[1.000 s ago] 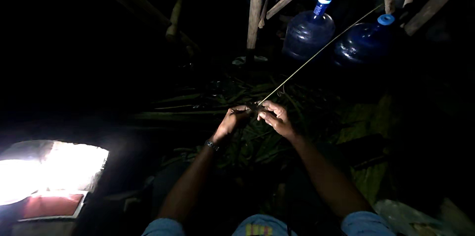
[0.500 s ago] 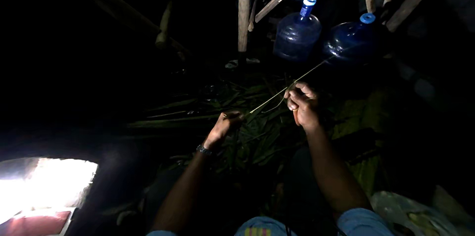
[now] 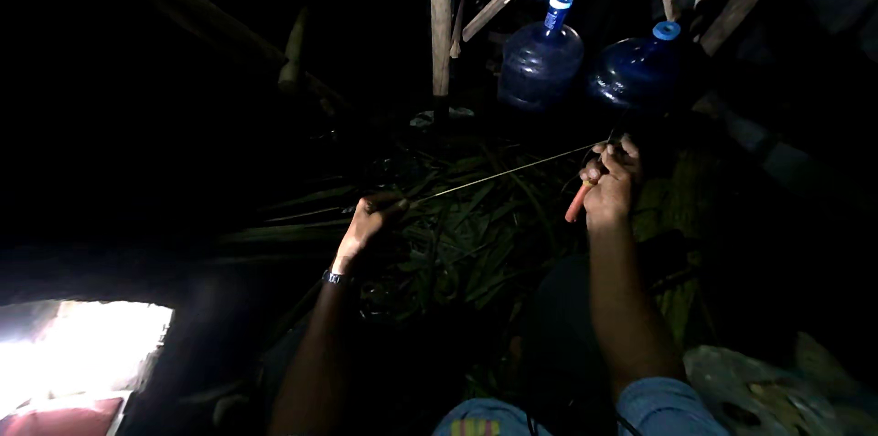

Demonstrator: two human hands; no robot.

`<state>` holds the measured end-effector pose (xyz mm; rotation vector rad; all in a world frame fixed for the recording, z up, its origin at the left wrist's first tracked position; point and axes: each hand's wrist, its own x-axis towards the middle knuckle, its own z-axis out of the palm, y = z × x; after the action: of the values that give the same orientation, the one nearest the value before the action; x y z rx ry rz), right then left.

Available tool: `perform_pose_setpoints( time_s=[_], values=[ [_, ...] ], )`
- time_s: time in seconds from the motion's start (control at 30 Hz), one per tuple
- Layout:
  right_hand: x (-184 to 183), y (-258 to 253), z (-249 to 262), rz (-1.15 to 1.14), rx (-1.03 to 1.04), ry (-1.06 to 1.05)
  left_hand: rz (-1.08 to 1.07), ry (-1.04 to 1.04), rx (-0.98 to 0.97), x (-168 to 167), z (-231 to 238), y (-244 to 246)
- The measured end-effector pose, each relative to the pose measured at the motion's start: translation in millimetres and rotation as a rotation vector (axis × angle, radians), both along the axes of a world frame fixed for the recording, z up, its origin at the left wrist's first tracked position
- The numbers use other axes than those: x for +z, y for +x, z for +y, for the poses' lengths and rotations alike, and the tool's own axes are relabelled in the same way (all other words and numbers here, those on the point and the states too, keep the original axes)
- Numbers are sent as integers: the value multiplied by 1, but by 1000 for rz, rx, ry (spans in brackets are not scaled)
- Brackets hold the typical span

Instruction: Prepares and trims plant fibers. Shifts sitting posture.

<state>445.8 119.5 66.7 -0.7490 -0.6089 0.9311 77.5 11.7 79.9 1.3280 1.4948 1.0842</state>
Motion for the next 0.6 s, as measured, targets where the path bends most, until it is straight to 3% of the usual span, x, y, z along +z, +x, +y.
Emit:
perform_pose_setpoints(
  time_s=[0.13, 0.2, 0.33, 0.43, 0.5, 0.6],
  values=[
    [-6, 27, 9, 133, -150, -98, 56, 30, 71, 2, -5, -22],
    [-7, 29, 8, 39, -109, -92, 68, 100, 143, 3, -6, -32],
    [-6, -20, -18, -438, 448, 58, 50, 194, 178, -10, -4, -10],
    [-8, -74, -42, -599, 834, 82, 65, 285, 60, -25, 1, 22],
    [-10, -103, -51, -621, 947, 28, 60, 260, -25, -32, 2, 39],
    [-21, -117, -47, -504, 937, 24, 68, 235, -127, -38, 2, 51]
  ],
)
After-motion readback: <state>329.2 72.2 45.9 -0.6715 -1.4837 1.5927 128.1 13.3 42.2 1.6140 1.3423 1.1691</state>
